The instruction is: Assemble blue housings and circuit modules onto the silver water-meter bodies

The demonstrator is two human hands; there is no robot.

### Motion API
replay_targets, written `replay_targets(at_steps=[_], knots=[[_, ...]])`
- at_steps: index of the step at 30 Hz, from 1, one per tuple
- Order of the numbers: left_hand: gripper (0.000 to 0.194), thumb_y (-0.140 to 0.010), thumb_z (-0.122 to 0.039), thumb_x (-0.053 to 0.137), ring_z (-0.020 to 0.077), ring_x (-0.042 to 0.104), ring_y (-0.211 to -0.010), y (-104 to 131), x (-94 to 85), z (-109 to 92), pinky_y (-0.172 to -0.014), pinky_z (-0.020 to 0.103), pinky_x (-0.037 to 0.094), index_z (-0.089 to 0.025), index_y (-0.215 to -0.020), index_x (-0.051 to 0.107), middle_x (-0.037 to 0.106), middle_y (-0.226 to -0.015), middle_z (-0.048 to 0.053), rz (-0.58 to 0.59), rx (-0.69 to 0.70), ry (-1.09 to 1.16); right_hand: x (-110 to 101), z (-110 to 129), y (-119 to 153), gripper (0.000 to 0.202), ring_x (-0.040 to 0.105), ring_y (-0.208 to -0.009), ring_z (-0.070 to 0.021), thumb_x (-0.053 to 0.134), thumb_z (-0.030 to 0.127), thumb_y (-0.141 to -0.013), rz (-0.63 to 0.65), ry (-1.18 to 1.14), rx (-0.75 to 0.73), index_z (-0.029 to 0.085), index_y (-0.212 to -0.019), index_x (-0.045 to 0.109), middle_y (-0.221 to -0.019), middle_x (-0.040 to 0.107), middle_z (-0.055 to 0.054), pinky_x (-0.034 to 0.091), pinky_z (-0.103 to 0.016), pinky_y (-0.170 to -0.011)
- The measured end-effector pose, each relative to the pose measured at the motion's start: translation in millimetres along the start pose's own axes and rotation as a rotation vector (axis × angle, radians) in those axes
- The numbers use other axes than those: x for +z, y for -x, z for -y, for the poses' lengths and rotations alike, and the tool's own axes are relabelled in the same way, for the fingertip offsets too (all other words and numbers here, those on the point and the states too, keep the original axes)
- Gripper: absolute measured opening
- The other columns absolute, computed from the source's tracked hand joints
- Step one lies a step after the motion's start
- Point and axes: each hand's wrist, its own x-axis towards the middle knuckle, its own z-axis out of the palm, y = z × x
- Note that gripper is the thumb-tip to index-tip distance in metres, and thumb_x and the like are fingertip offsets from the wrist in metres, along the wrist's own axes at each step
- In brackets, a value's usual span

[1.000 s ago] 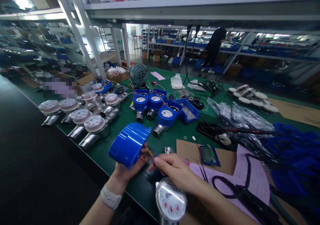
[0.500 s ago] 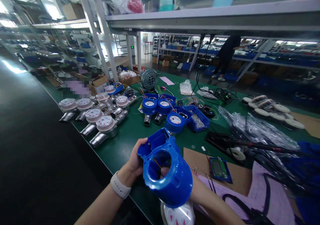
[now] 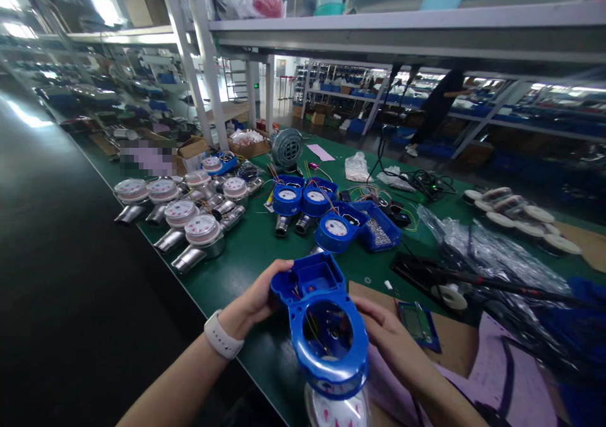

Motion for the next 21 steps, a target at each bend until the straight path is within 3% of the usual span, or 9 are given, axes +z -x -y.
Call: replay_targets(at_steps=[3,7,9,12,14,16,18,21], knots=[[0.031,-0.07,-0.044,0.065,0.012,0.057,-0.06,-7,9.9,-3,-0.065,0.026,0.045,-0.014,-0.076,0.065,0.068,-0.068,0.003,0.111,0.016,-0.199,-13,6,1,0.063,0.06,-0.1,-0.0249,0.063,0.055,-0.075,-0.097,-0.084,-0.001,0.026,-0.129,0.047,-0.123,0.058,-0.01,0.047,-0.041,-0.087],[0.036,-0.078,-0.048,0.059,0.0156,0.058,-0.071,-12,26.0,-9,-0.074,0.031,0.046,-0.014,-0.087,0.067,0.068,-0.081,0.005,0.238,0.044,-0.417,-14,14,3,0.065,0.057,-0.108,-0.0263,0.072,0.049,-0.069,-0.091,-0.042,-0.034,0.024,-0.124,0.05,-0.125,0.057,-0.01,0.044,-0.041,-0.094],[0.042,-0.084,-0.051,0.049,0.0205,0.058,-0.094,-8,30.7,-11,-0.091,0.037,0.042,-0.017,-0.098,0.068,0.066,-0.101,0.008,0.2,0.199,-0.619,-13,13,6,0.059,0.058,-0.107,-0.027,0.072,0.048,-0.068,-0.122,-0.064,-0.031,0.022,-0.117,0.054,-0.119,0.061,-0.009,0.046,-0.04,-0.091],[0.046,-0.089,-0.052,0.034,0.0247,0.042,-0.123,9,32.2,-10,-0.107,0.041,0.027,-0.023,-0.105,0.068,0.05,-0.13,0.008,0.087,0.565,-0.956,-13,7,12,0.059,0.061,-0.1,-0.0254,0.073,0.046,-0.066,-0.211,-0.107,-0.049,0.023,-0.116,0.053,-0.116,0.061,-0.008,0.05,-0.037,-0.085],[0.04,-0.086,-0.052,0.043,0.0277,0.032,-0.131,21,32.5,-8,-0.109,0.044,0.024,-0.028,-0.106,0.068,0.038,-0.142,0.005,0.071,0.695,-1.112,-11,4,17,0.058,0.062,-0.097,-0.0241,0.073,0.046,-0.066,-0.237,-0.108,-0.064,0.023,-0.115,0.052,-0.116,0.061,-0.008,0.051,-0.037,-0.083],[0.031,-0.08,-0.048,0.057,0.0299,0.025,-0.135,29,34.7,-5,-0.11,0.046,0.021,-0.032,-0.105,0.068,0.032,-0.147,0.001,0.09,0.741,-1.272,-10,4,20,0.057,0.062,-0.097,-0.0235,0.073,0.046,-0.066,-0.239,-0.103,-0.081,0.022,-0.113,0.051,-0.114,0.061,-0.008,0.05,-0.037,-0.084],[0.021,-0.079,-0.041,0.061,0.0294,0.026,-0.135,32,38.4,-4,-0.11,0.046,0.021,-0.032,-0.096,0.071,0.037,-0.144,0.0,0.119,0.756,-1.357,-9,5,21,0.059,0.061,-0.099,-0.0237,0.074,0.046,-0.064,-0.231,-0.097,-0.092,0.021,-0.112,0.05,-0.115,0.059,-0.009,0.049,-0.038,-0.086],[0.017,-0.083,-0.033,0.058,0.0274,0.039,-0.128,32,43.1,-1,-0.108,0.045,0.027,-0.027,-0.078,0.073,0.053,-0.131,0.003,0.167,0.78,-1.302,-8,6,23,0.062,0.06,-0.099,-0.0241,0.075,0.046,-0.063,-0.226,-0.087,-0.095,0.021,-0.113,0.049,-0.116,0.057,-0.01,0.049,-0.04,-0.086]])
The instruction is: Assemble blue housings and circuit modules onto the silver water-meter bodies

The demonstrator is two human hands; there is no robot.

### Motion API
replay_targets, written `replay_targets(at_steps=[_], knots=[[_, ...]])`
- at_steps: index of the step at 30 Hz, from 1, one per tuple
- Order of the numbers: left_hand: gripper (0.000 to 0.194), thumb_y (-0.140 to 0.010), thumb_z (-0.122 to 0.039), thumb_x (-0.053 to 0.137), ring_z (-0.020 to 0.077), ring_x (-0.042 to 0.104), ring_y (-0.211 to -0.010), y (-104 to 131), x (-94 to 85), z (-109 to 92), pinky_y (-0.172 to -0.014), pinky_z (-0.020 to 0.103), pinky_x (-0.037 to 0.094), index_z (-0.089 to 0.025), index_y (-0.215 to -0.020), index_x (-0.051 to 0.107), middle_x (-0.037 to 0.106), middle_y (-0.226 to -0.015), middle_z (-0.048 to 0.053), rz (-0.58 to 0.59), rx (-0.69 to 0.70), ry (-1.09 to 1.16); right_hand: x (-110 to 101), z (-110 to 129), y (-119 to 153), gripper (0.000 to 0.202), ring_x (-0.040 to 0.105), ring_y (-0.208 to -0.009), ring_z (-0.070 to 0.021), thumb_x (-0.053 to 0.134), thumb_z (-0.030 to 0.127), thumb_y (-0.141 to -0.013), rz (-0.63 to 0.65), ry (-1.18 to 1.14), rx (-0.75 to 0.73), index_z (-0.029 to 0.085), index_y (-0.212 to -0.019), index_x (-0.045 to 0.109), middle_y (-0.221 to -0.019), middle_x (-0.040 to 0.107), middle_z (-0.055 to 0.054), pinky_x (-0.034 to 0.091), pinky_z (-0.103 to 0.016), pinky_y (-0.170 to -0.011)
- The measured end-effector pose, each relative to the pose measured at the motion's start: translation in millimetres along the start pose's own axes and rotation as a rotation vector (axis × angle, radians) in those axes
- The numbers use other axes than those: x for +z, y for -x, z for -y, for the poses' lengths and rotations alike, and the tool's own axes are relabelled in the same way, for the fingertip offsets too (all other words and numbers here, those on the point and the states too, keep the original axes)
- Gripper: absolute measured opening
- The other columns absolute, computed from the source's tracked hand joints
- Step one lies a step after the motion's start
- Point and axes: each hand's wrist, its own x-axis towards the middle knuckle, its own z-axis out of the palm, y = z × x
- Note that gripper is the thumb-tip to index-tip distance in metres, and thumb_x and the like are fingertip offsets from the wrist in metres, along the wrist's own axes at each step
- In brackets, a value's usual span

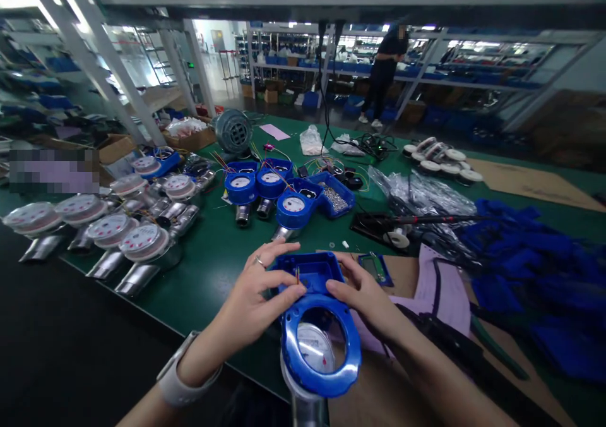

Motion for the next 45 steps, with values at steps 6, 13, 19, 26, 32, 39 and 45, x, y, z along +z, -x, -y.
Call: replay_targets(at_steps=[6,13,19,26,32,39,45], knots=[[0.013,-0.08,-0.022,0.061,0.0283,0.052,-0.117,14,11.0,-1,-0.105,0.046,0.034,-0.026,-0.077,0.073,0.065,-0.109,0.006,-0.227,0.044,0.024,-3,-5,10,0.055,0.06,-0.097,-0.0215,0.074,0.039,-0.066,0.051,-0.025,-0.016,0.023,-0.111,0.048,-0.111,0.058,-0.007,0.049,-0.039,-0.086],[0.016,-0.08,-0.017,0.06,0.026,0.053,-0.115,29,14.3,0,-0.1,0.04,0.041,-0.026,-0.076,0.072,0.063,-0.105,0.005,-0.324,-0.059,0.153,-4,-18,18,0.056,0.058,-0.095,-0.0218,0.072,0.043,-0.07,0.008,0.221,-0.036,0.026,-0.118,0.047,-0.112,0.058,-0.005,0.049,-0.037,-0.08],[0.021,-0.085,-0.035,0.053,0.0286,0.046,-0.12,44,16.3,7,-0.103,0.043,0.035,-0.026,-0.08,0.071,0.059,-0.116,0.006,-0.346,-0.243,0.33,-5,-20,23,0.059,0.057,-0.094,-0.0231,0.069,0.05,-0.072,-0.01,0.409,-0.03,0.026,-0.122,0.047,-0.113,0.058,-0.006,0.046,-0.041,-0.085],[0.062,-0.076,-0.055,0.058,0.0266,0.053,-0.112,47,45.2,21,-0.093,0.037,0.042,-0.023,-0.128,0.043,0.057,-0.122,0.01,-0.288,-0.716,0.932,-7,-30,22,0.049,0.046,-0.117,-0.0272,0.062,0.052,-0.077,-0.063,0.436,-0.049,0.025,-0.117,0.051,-0.128,0.046,-0.009,0.039,-0.046,-0.098],[0.049,-0.08,-0.041,0.06,0.0207,0.061,-0.09,37,47.5,20,-0.082,0.034,0.044,-0.024,-0.123,0.043,0.062,-0.108,0.006,-0.104,-0.786,1.008,-8,-30,18,0.037,0.055,-0.105,-0.0202,0.055,0.042,-0.084,0.08,0.103,0.041,0.024,-0.115,0.045,-0.112,0.058,-0.006,0.044,-0.04,-0.093],[0.052,-0.075,-0.036,0.066,0.0168,0.06,-0.074,36,45.7,23,-0.073,0.032,0.044,-0.023,-0.12,0.042,0.062,-0.095,0.004,-0.112,-0.812,1.021,-6,-37,15,0.039,0.058,-0.098,-0.0205,0.059,0.044,-0.079,0.049,0.057,0.081,0.026,-0.112,0.048,-0.109,0.059,-0.005,0.051,-0.037,-0.08],[0.047,-0.078,-0.04,0.061,0.0178,0.059,-0.081,35,40.2,23,-0.074,0.031,0.044,-0.025,-0.118,0.043,0.061,-0.096,0.003,-0.016,-0.821,0.991,-2,-34,15,0.037,0.058,-0.095,-0.0219,0.058,0.05,-0.078,-0.013,0.109,0.085,0.028,-0.108,0.054,-0.101,0.061,-0.004,0.052,-0.038,-0.076]])
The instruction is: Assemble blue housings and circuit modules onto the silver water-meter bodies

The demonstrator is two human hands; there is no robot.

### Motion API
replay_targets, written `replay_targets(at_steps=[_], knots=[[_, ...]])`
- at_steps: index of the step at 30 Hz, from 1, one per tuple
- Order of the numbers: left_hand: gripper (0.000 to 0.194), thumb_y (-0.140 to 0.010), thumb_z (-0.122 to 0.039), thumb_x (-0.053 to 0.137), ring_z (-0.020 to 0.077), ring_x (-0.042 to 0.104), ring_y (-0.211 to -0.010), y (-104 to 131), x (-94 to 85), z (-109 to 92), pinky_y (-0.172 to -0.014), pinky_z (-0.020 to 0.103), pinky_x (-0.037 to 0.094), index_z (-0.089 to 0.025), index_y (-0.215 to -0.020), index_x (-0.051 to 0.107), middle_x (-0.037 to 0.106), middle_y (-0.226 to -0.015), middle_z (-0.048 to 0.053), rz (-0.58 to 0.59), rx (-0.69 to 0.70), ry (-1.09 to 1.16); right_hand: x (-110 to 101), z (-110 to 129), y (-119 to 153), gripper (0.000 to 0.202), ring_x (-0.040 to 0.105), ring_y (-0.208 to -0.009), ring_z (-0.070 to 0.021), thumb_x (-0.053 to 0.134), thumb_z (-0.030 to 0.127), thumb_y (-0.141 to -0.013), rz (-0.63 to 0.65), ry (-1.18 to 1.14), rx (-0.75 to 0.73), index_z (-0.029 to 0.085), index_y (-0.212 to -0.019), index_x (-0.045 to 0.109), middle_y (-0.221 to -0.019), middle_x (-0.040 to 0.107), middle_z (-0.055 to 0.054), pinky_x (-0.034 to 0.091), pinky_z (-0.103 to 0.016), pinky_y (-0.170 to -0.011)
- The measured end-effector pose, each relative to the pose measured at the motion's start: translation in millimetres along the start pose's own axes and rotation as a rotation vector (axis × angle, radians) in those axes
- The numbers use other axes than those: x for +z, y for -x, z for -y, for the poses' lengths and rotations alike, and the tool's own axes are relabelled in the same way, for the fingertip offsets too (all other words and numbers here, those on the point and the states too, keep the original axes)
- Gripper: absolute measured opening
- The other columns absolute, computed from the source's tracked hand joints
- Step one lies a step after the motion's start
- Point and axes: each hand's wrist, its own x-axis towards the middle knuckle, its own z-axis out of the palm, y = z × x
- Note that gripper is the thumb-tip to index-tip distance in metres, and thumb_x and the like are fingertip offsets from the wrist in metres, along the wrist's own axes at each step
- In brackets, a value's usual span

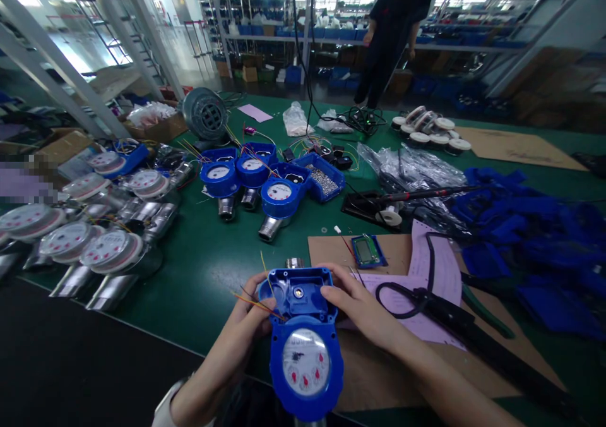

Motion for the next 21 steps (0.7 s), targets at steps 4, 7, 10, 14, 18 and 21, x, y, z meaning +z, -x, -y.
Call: replay_targets(at_steps=[4,7,10,14,18,21], knots=[[0.049,-0.078,-0.047,0.06,0.0155,0.057,-0.072,1,1.2,-6,-0.068,0.029,0.044,-0.024,-0.118,0.042,0.061,-0.088,0.002,-0.036,-0.003,-0.136,0,3,-2,0.034,0.058,-0.098,-0.0235,0.056,0.052,-0.08,-0.011,0.029,-0.012,0.028,-0.104,0.059,-0.094,0.063,-0.003,0.051,-0.04,-0.081],[0.049,-0.078,-0.052,0.058,0.0154,0.056,-0.075,3,1.9,-9,-0.07,0.028,0.045,-0.024,-0.117,0.044,0.062,-0.09,0.002,-0.064,0.039,-0.234,1,6,-4,0.032,0.055,-0.105,-0.0246,0.051,0.051,-0.084,-0.011,0.07,-0.034,0.027,-0.102,0.061,-0.093,0.065,-0.004,0.048,-0.042,-0.088],[0.048,-0.077,-0.053,0.059,0.0178,0.057,-0.089,6,0.6,-10,-0.079,0.028,0.045,-0.024,-0.113,0.049,0.062,-0.102,0.003,-0.108,0.085,-0.28,4,10,-4,0.032,0.052,-0.113,-0.0223,0.043,0.048,-0.09,-0.009,0.136,-0.09,0.025,-0.106,0.06,-0.108,0.063,-0.004,0.041,-0.04,-0.098],[0.047,-0.078,-0.053,0.058,0.0208,0.055,-0.103,9,-2.7,-8,-0.086,0.029,0.043,-0.026,-0.114,0.049,0.058,-0.116,0.004,-0.121,0.099,-0.297,7,13,-5,0.033,0.052,-0.111,-0.0189,0.035,0.044,-0.095,0.012,0.211,-0.148,0.024,-0.108,0.058,-0.114,0.061,-0.004,0.037,-0.034,-0.101],[0.048,-0.079,-0.049,0.058,0.0241,0.055,-0.105,12,-3.5,-7,-0.082,0.032,0.043,-0.028,-0.119,0.043,0.058,-0.117,0.004,-0.125,0.036,-0.254,9,15,-9,0.032,0.052,-0.107,-0.0184,0.033,0.041,-0.096,0.001,0.318,-0.234,0.024,-0.105,0.058,-0.11,0.061,-0.003,0.036,-0.033,-0.098],[0.049,-0.08,-0.048,0.056,0.0241,0.057,-0.099,12,-0.8,-6,-0.082,0.035,0.044,-0.026,-0.12,0.039,0.058,-0.117,0.005,-0.132,-0.003,-0.194,12,17,-12,0.03,0.054,-0.102,-0.0182,0.033,0.039,-0.096,-0.017,0.369,-0.283,0.023,-0.1,0.058,-0.105,0.062,-0.003,0.038,-0.032,-0.093]])
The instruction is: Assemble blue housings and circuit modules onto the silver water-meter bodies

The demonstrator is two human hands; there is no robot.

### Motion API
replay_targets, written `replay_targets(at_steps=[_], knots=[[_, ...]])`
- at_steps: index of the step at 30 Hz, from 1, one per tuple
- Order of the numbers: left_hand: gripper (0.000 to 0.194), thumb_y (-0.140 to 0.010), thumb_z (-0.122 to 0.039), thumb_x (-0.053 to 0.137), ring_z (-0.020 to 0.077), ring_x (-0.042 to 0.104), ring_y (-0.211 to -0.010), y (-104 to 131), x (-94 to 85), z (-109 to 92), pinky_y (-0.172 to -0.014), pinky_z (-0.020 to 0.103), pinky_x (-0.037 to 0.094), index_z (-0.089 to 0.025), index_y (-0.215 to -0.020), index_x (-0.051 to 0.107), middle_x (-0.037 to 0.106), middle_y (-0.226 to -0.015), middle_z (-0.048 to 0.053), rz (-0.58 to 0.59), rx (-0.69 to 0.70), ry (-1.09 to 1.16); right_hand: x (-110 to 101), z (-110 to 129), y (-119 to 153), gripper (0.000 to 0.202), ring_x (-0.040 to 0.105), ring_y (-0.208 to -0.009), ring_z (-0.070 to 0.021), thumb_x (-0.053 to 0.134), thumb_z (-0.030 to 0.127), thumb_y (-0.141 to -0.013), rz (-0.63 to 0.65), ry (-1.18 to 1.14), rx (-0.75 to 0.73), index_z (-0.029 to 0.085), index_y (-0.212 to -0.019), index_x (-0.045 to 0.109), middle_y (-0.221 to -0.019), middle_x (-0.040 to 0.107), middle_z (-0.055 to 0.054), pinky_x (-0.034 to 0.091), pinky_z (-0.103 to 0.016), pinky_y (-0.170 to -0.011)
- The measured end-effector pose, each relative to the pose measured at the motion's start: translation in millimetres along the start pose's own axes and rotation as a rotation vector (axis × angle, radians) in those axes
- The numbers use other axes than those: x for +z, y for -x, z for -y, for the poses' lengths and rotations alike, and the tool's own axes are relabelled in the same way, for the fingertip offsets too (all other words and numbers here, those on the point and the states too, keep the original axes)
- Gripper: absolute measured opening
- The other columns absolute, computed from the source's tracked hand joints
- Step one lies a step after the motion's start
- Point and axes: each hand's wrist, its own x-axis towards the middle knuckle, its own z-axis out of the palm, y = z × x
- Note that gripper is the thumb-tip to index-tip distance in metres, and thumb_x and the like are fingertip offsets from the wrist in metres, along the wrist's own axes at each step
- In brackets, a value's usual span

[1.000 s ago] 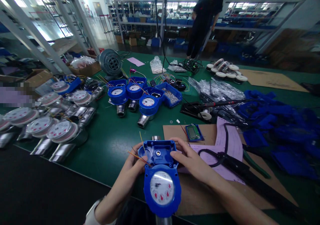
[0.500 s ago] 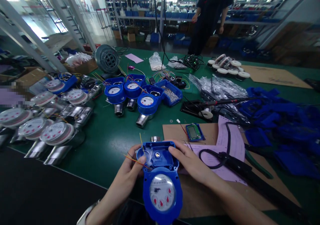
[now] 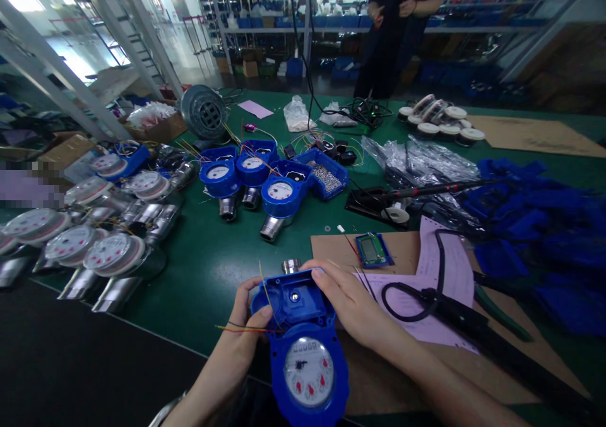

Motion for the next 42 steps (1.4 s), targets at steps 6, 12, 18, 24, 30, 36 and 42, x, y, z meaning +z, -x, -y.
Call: replay_targets(at_steps=[6,12,18,24,30,36,42], knots=[[0.05,-0.08,-0.046,0.057,0.023,0.051,-0.113,-1,4.3,1,-0.097,0.034,0.037,-0.027,-0.123,0.041,0.054,-0.125,0.004,0.032,0.029,0.035,2,1,1,0.026,0.055,-0.097,-0.0159,0.032,0.033,-0.097,-0.03,0.026,-0.003,0.021,-0.093,0.054,-0.097,0.061,-0.002,0.039,-0.028,-0.087],[0.059,-0.07,-0.049,0.067,0.0262,0.055,-0.103,-3,3.9,-1,-0.087,0.036,0.041,-0.023,-0.117,0.043,0.062,-0.109,0.007,0.0,0.012,0.031,-5,-4,0,0.029,0.055,-0.097,-0.0174,0.032,0.038,-0.097,0.035,0.05,0.007,0.023,-0.089,0.055,-0.09,0.061,-0.001,0.04,-0.029,-0.084],[0.058,-0.07,-0.043,0.069,0.0242,0.056,-0.099,-5,0.9,-1,-0.084,0.035,0.04,-0.023,-0.117,0.042,0.061,-0.107,0.007,0.045,-0.001,0.073,-7,0,-3,0.032,0.056,-0.091,-0.0166,0.03,0.039,-0.098,0.066,0.044,0.014,0.022,-0.086,0.054,-0.086,0.06,-0.001,0.041,-0.029,-0.079],[0.059,-0.066,-0.041,0.073,0.0197,0.057,-0.085,-7,-4.8,10,-0.078,0.033,0.042,-0.023,-0.113,0.042,0.062,-0.094,0.003,0.068,-0.005,0.114,-8,1,-8,0.031,0.056,-0.078,-0.0148,0.031,0.039,-0.097,0.174,0.072,0.016,0.022,-0.092,0.055,-0.085,0.06,0.0,0.04,-0.028,-0.071],[0.08,-0.062,-0.043,0.077,0.0208,0.058,-0.091,-6,2.9,9,-0.081,0.034,0.042,-0.028,-0.125,0.03,0.061,-0.104,0.004,0.027,-0.006,0.206,-13,0,-5,0.029,0.055,-0.09,-0.0169,0.032,0.039,-0.097,0.144,0.084,0.047,0.022,-0.096,0.055,-0.093,0.061,-0.002,0.04,-0.03,-0.08],[0.074,-0.06,-0.039,0.079,0.0228,0.058,-0.096,-4,4.1,11,-0.087,0.036,0.042,-0.022,-0.119,0.038,0.06,-0.109,0.008,0.186,0.028,0.249,-25,0,-4,0.019,0.056,-0.089,-0.0188,0.038,0.03,-0.093,0.26,0.172,0.112,0.023,-0.098,0.055,-0.09,0.061,-0.001,0.039,-0.034,-0.082],[0.071,-0.063,-0.034,0.078,0.0189,0.059,-0.088,-11,6.3,15,-0.083,0.034,0.043,-0.021,-0.12,0.038,0.06,-0.104,0.008,0.22,0.04,0.287,-24,-7,-1,0.019,0.052,-0.097,-0.0181,0.035,0.023,-0.09,0.261,0.0,0.152,0.023,-0.102,0.05,-0.098,0.057,-0.001,0.038,-0.033,-0.087]])
